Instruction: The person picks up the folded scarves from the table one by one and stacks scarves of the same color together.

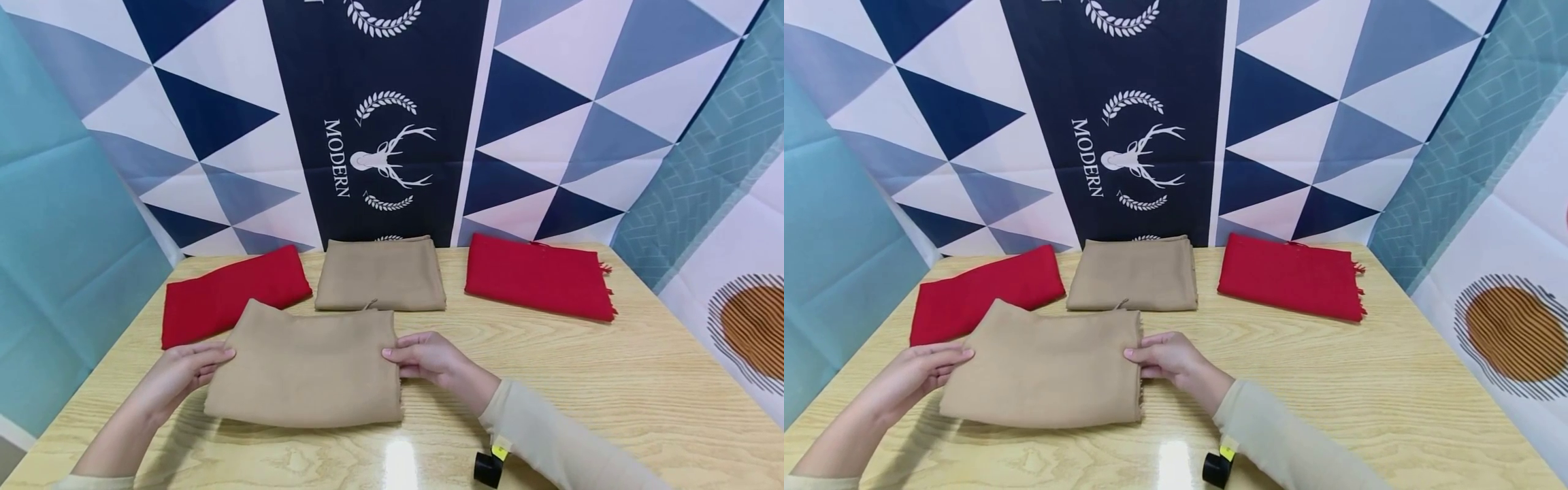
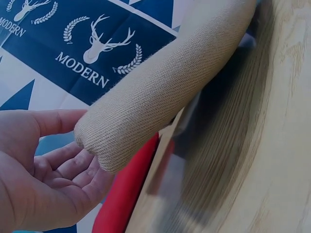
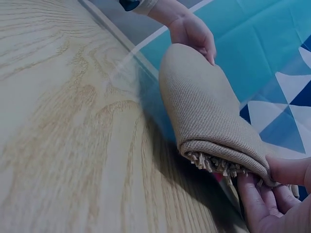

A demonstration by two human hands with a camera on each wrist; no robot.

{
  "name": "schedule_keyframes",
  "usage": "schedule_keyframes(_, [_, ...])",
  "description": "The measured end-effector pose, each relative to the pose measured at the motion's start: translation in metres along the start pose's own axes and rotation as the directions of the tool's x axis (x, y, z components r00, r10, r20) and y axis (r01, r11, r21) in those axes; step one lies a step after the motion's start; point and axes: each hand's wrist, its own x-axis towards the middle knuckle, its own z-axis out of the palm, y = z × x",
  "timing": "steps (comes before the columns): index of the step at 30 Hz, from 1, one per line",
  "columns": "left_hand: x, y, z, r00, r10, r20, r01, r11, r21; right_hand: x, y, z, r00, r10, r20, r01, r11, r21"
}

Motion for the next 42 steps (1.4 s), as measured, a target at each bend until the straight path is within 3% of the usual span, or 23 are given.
schedule_keyframes(9, [-0.006, -0.003, -0.005, 0.999, 0.048, 0.002, -0.048, 0.998, -0.028, 0.000, -0.001, 0.007, 1.000, -0.004, -0.003, 0.004, 1.000, 0.007])
schedule_keyframes(16, [-0.013, -0.004, -0.010, 1.000, 0.017, -0.019, -0.017, 1.000, 0.020, -0.005, -0.005, 0.014, 1.000, -0.018, -0.019, 0.019, 1.000, 0.005])
schedule_keyframes(23, [-0.020, -0.003, -0.016, 0.997, 0.066, -0.040, -0.065, 0.997, 0.038, -0.010, -0.012, 0.021, 0.998, -0.039, -0.040, 0.040, 0.999, 0.021])
schedule_keyframes(31, [-0.028, 0.001, -0.021, 0.995, 0.075, -0.064, -0.070, 0.995, 0.073, -0.016, -0.019, 0.025, 0.997, -0.063, -0.038, 0.063, 0.998, -0.008])
schedule_keyframes(42, [-0.026, -0.006, -0.018, 0.996, 0.082, -0.042, -0.081, 0.997, 0.018, -0.016, -0.013, 0.026, 0.994, -0.057, -0.089, 0.054, 0.998, -0.033])
